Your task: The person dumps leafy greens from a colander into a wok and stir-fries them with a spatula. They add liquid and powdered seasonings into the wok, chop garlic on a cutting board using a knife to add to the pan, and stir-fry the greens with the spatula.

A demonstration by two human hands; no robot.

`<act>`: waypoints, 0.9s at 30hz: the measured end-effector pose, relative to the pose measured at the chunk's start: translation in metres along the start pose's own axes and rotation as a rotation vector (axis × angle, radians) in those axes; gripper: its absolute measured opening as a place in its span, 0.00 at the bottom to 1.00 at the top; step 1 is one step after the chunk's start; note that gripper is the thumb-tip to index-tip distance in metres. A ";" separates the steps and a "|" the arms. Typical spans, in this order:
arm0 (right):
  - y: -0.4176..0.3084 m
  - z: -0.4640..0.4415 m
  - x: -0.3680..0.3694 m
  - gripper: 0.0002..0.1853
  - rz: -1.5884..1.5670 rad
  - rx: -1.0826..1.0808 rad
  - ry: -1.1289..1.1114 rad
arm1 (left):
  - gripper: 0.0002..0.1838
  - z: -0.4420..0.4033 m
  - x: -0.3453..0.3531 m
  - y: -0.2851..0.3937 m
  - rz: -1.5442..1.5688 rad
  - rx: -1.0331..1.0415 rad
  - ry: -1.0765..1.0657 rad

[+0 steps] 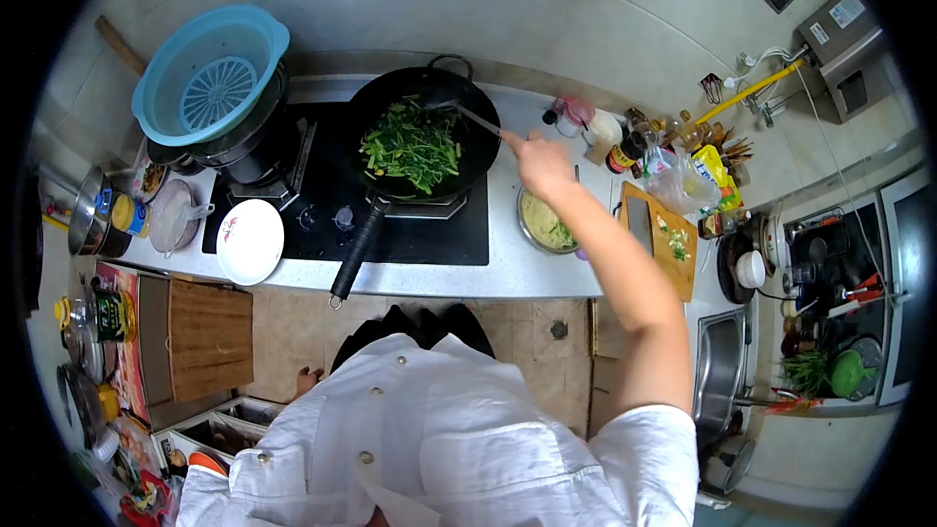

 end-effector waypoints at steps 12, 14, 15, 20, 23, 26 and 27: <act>-0.039 -0.040 0.029 0.18 -0.300 0.088 -0.051 | 0.40 0.017 -0.014 0.013 -0.043 -0.008 0.022; -0.044 -0.038 0.028 0.17 -0.283 0.000 -0.082 | 0.40 0.013 -0.016 0.012 -0.035 -0.003 0.014; -0.027 -0.023 -0.023 0.17 -0.209 -0.028 -0.044 | 0.40 0.005 -0.014 0.007 0.061 0.017 0.001; -0.018 0.016 -0.104 0.14 -0.104 -0.049 -0.247 | 0.40 0.012 -0.013 0.005 0.102 -0.015 0.010; -0.038 0.024 -0.085 0.14 0.135 -0.176 -0.367 | 0.39 0.018 -0.006 0.014 -0.058 -0.039 0.018; -0.032 -0.002 -0.069 0.12 0.074 -0.133 -0.315 | 0.40 0.007 0.000 0.019 -0.005 0.002 -0.011; -0.020 -0.006 -0.076 0.12 0.134 -0.141 -0.317 | 0.40 0.004 0.002 0.025 0.042 0.028 -0.046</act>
Point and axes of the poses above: each hand's wrist, its own z-axis away from the middle knuckle, its own x-axis out of the palm, y = z × x, the point moved 9 cm from there along -z, towards the middle knuckle, and after that the axes turned 12 degrees about z, right-handed, at the moved point
